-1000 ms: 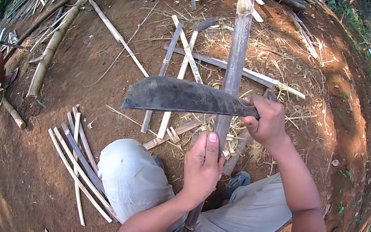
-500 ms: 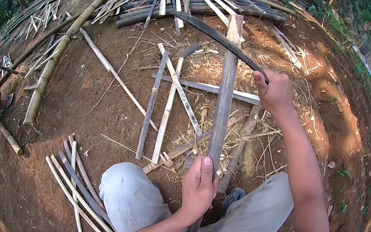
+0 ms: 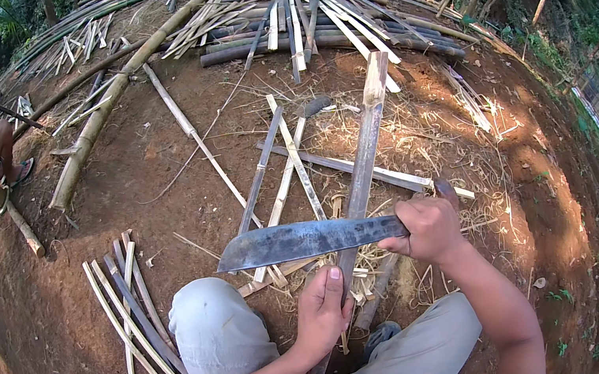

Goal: The person sits on the ground and uses a machete to split long bamboo poles into thin strips. They repeatedly strike the bamboo against a wooden block to separate the layers, then refine the strips by shaving them with the blade.

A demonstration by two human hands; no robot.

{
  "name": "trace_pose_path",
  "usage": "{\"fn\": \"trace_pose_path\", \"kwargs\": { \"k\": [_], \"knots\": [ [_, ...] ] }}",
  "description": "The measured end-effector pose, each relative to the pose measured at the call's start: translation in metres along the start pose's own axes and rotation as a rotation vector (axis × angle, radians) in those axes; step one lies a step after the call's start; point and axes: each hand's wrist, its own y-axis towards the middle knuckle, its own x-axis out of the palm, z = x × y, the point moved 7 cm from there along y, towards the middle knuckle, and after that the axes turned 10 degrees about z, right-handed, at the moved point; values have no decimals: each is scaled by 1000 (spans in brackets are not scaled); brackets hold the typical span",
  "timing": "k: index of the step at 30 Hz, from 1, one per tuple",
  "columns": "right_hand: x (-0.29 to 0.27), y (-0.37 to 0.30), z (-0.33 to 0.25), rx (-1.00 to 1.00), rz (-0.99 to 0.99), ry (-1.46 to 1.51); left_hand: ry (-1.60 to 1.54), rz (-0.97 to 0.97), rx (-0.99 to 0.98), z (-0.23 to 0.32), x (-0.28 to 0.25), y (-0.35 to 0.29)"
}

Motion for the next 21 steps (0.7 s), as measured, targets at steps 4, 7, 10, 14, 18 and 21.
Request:
{"fn": "trace_pose_path", "kwargs": {
  "k": [4,7,10,14,18,21],
  "knots": [
    [-9,-11,-29,-29,-62,74,17,-41,-16,-9,3,-3],
    [-6,-24,-54,-109,-102,110,65,22,10,4,1,-4],
    [-5,-13,-37,-73,-27,59,48,3,-7,-5,-3,-10],
    [-25,31,69,402,50,5,39,-48,44,4,8,-21],
    [-48,66,107,501,103,-142,-26,-91,-6,1,15,-19],
    [-24,55,45,224,4,-57,-67,-50,-20,5,0,-15]
  ]
}}
